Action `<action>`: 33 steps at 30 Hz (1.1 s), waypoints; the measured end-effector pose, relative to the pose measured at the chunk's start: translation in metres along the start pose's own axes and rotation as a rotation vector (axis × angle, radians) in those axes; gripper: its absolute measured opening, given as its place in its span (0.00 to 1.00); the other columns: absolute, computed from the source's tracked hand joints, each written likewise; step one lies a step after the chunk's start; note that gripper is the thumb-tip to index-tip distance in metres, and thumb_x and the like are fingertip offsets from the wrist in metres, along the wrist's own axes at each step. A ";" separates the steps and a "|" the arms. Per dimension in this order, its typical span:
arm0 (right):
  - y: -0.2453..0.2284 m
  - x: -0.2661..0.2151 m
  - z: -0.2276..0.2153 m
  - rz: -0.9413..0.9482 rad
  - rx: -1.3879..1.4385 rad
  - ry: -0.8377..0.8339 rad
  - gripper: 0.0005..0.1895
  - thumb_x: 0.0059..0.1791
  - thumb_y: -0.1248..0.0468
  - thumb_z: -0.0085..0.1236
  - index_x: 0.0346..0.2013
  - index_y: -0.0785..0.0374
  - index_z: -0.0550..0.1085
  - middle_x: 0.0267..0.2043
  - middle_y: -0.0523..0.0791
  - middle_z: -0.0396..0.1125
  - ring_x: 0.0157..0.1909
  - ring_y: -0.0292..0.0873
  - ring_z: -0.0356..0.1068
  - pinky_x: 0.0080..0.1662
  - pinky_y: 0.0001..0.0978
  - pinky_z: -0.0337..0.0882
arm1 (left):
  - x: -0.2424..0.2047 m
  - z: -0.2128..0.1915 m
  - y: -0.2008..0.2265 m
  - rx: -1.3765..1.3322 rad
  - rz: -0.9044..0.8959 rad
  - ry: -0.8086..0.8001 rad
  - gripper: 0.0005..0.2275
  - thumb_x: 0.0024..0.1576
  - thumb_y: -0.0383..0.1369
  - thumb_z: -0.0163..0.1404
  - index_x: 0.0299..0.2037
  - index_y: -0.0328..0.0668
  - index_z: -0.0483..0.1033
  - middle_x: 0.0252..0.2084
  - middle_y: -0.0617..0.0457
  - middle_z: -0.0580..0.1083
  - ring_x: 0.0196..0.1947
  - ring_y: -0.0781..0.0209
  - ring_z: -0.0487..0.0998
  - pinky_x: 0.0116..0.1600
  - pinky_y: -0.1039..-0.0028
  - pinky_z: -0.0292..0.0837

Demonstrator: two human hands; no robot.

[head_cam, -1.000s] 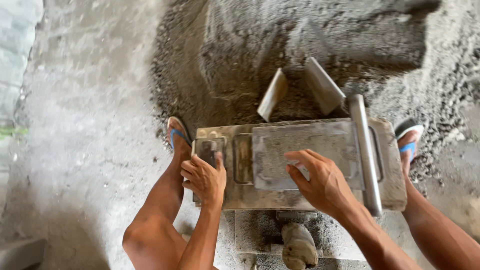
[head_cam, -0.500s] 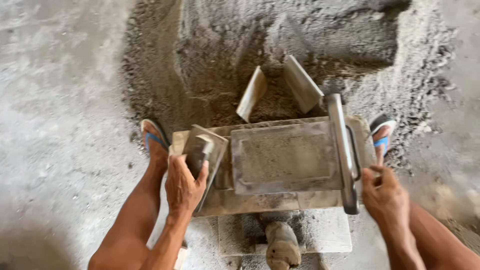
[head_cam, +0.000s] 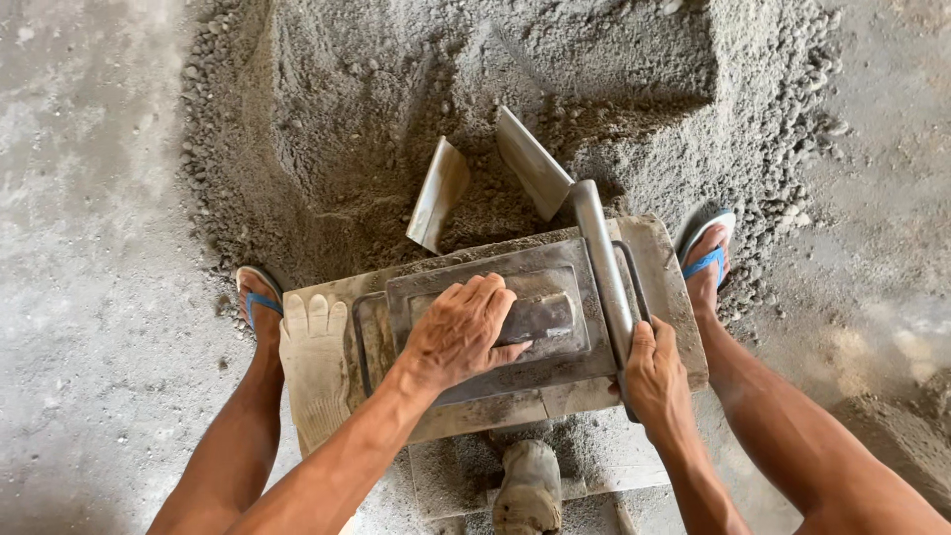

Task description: The person fills a manual brick press with a sand and cement mixture, compresses it by pushing down on the handles, and then removes and stacks the finished concrete blocks on the floor in rows.

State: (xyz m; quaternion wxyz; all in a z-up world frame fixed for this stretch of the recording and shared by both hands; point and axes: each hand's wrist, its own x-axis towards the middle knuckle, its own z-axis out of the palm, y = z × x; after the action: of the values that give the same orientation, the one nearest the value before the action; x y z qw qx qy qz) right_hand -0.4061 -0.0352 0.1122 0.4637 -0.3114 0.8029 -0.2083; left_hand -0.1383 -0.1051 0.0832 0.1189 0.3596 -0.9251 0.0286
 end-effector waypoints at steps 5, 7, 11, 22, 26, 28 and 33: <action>-0.006 -0.009 0.001 -0.074 0.013 0.013 0.28 0.65 0.50 0.25 0.71 0.66 0.59 0.36 0.55 0.63 0.30 0.51 0.74 0.33 0.45 0.81 | 0.003 -0.010 -0.002 -0.202 -0.076 -0.144 0.25 0.59 0.56 0.50 0.48 0.40 0.68 0.44 0.48 0.67 0.47 0.50 0.75 0.48 0.64 0.74; -0.014 -0.019 0.000 -0.070 -0.077 0.026 0.29 0.65 0.48 0.24 0.73 0.62 0.57 0.37 0.56 0.66 0.31 0.53 0.76 0.35 0.49 0.79 | 0.003 -0.011 -0.001 -0.208 -0.077 -0.157 0.25 0.59 0.56 0.51 0.48 0.40 0.68 0.44 0.49 0.67 0.47 0.50 0.75 0.48 0.64 0.74; -0.013 -0.014 -0.017 -0.285 -0.441 0.292 0.32 0.61 0.49 0.43 0.77 0.63 0.58 0.45 0.56 0.67 0.48 0.57 0.72 0.53 0.61 0.73 | 0.001 0.006 -0.005 -0.209 -0.075 -0.179 0.27 0.61 0.60 0.46 0.50 0.42 0.67 0.44 0.49 0.65 0.44 0.52 0.75 0.46 0.63 0.74; -0.087 -0.115 0.080 -0.771 -0.315 0.034 0.16 0.55 0.56 0.54 0.56 0.51 0.78 0.30 0.44 0.74 0.28 0.43 0.71 0.31 0.39 0.71 | -0.168 -0.043 -0.054 -0.207 -0.781 0.201 0.12 0.60 0.49 0.54 0.43 0.53 0.76 0.38 0.56 0.74 0.42 0.51 0.76 0.45 0.55 0.68; -0.079 -0.125 0.106 -0.869 -0.364 -0.133 0.17 0.56 0.59 0.51 0.58 0.60 0.74 0.27 0.39 0.71 0.24 0.35 0.67 0.27 0.30 0.72 | -0.217 0.010 -0.035 -0.134 -0.943 -0.230 0.19 0.60 0.57 0.56 0.39 0.50 0.79 0.47 0.52 0.75 0.48 0.54 0.75 0.57 0.48 0.70; -0.066 -0.119 0.105 -0.890 -0.399 -0.144 0.17 0.56 0.60 0.50 0.59 0.61 0.74 0.27 0.39 0.71 0.23 0.34 0.67 0.25 0.28 0.72 | -0.219 0.018 -0.030 -0.151 -0.943 -0.247 0.23 0.59 0.56 0.57 0.54 0.50 0.73 0.51 0.49 0.74 0.50 0.51 0.76 0.54 0.47 0.72; -0.063 -0.113 0.076 -0.747 -0.459 -0.095 0.19 0.56 0.59 0.51 0.61 0.60 0.74 0.31 0.44 0.75 0.25 0.38 0.72 0.26 0.30 0.77 | -0.221 0.023 -0.024 -0.116 -0.927 -0.220 0.47 0.62 0.65 0.43 0.82 0.50 0.31 0.47 0.52 0.73 0.41 0.57 0.75 0.48 0.51 0.74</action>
State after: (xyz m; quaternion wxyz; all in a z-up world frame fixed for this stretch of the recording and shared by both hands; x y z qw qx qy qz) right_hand -0.2777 -0.0055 0.1843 0.3119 -0.6845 0.6384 -0.1635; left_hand 0.0314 0.0195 0.0072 0.0404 0.7278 -0.6745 -0.1172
